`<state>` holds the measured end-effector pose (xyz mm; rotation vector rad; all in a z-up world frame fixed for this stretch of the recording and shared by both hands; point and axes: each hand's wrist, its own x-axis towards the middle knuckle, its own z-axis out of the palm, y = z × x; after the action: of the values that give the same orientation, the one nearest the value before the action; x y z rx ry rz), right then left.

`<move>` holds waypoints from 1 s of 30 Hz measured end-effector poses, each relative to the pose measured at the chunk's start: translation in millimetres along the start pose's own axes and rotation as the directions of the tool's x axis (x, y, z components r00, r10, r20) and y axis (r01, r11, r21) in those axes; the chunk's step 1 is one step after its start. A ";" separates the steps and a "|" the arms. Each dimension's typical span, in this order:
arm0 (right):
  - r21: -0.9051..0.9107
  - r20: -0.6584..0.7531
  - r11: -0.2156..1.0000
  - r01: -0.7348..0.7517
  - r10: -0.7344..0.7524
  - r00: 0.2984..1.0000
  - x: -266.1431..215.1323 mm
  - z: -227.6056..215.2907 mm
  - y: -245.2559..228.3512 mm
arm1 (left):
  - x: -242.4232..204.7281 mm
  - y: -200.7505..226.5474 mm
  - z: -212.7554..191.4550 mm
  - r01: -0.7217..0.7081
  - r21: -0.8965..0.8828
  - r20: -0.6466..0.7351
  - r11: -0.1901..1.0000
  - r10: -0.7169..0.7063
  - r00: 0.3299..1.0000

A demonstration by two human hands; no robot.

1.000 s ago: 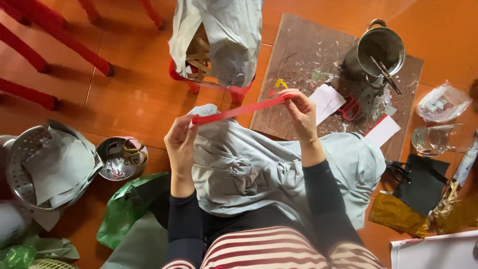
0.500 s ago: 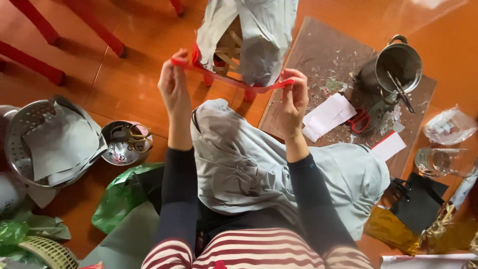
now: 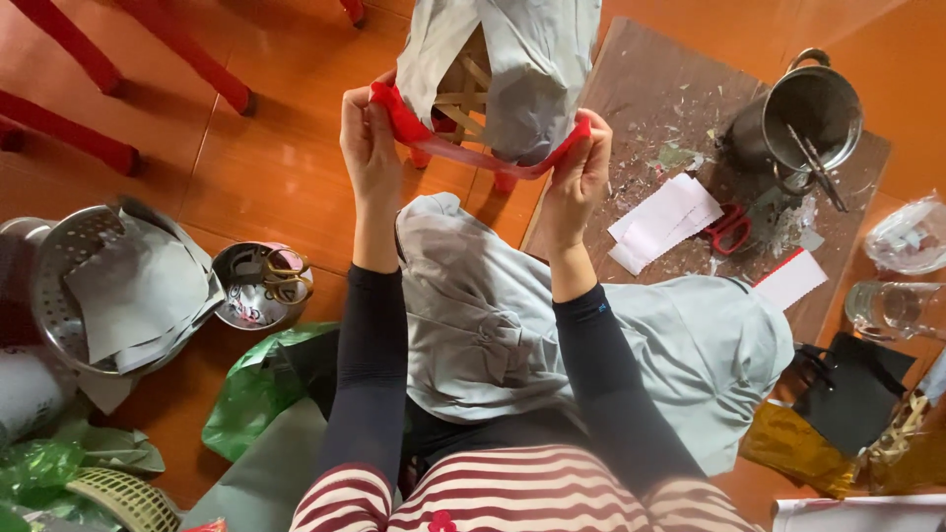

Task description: Applying decorative paper strips to a bamboo frame animal structure.

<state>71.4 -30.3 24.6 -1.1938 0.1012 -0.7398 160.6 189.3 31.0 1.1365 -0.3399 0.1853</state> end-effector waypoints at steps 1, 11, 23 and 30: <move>-0.058 0.019 0.997 0.046 -0.045 0.999 0.3 -1.4 3.6 | 0.6 -1.1 -1.5 -0.004 0.032 0.005 0.999 0.004 1.000; -0.101 0.061 0.993 0.056 -0.050 0.997 8.8 -8.3 24.0 | 5.4 -14.1 -15.5 0.060 0.042 0.035 0.997 -0.061 0.998; -0.075 0.229 0.935 -0.346 0.354 0.907 17.1 -50.1 86.0 | 28.2 2.2 -3.9 0.364 0.057 0.151 0.930 -0.368 0.917; 0.015 0.342 0.982 -0.186 0.170 0.924 24.6 -18.3 27.9 | 21.9 -75.2 -52.6 0.342 -0.355 0.353 0.870 -0.214 0.911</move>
<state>95.1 -54.5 0.6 -1.2330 -0.0939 -0.3667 213.8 205.6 -45.2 0.7783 -0.4563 -0.3162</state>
